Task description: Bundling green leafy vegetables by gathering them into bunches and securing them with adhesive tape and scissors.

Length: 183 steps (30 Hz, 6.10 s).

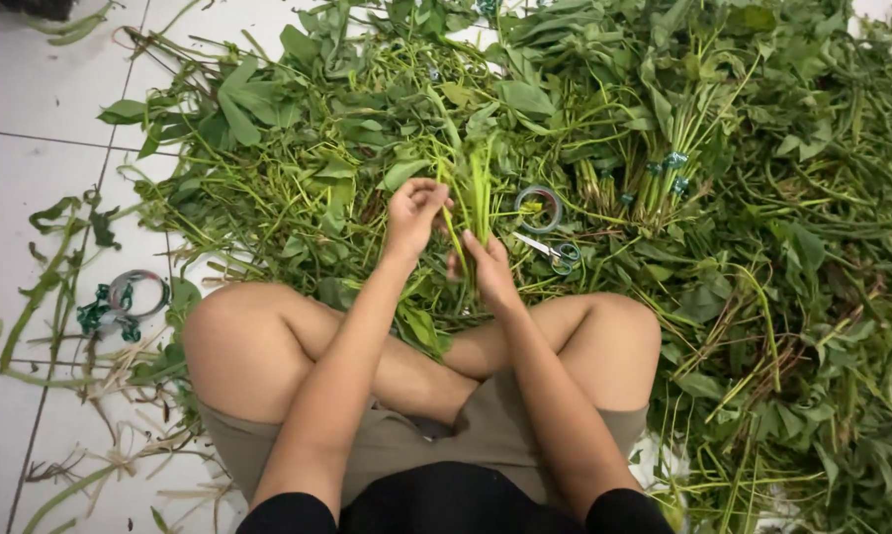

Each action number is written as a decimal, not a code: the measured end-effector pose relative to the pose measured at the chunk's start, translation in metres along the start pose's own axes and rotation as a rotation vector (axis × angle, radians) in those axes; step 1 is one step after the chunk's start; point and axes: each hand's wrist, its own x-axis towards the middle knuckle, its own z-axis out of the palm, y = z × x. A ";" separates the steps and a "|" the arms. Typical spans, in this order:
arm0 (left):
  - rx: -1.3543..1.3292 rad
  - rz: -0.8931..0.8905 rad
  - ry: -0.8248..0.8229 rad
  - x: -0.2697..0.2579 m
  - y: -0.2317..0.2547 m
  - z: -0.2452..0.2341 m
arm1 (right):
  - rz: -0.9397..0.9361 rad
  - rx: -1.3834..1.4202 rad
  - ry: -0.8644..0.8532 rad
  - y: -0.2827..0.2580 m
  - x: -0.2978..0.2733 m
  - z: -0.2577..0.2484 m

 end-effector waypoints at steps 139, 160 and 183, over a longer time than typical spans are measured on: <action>0.795 0.268 -0.260 -0.057 0.020 0.016 | 0.020 -0.100 0.195 0.030 0.035 -0.012; 0.609 -0.418 -0.348 -0.065 -0.002 0.047 | -0.082 -0.622 -0.298 -0.005 -0.021 -0.038; -0.029 -0.515 -0.826 -0.079 -0.135 0.041 | -0.562 -0.140 0.035 -0.047 -0.215 -0.208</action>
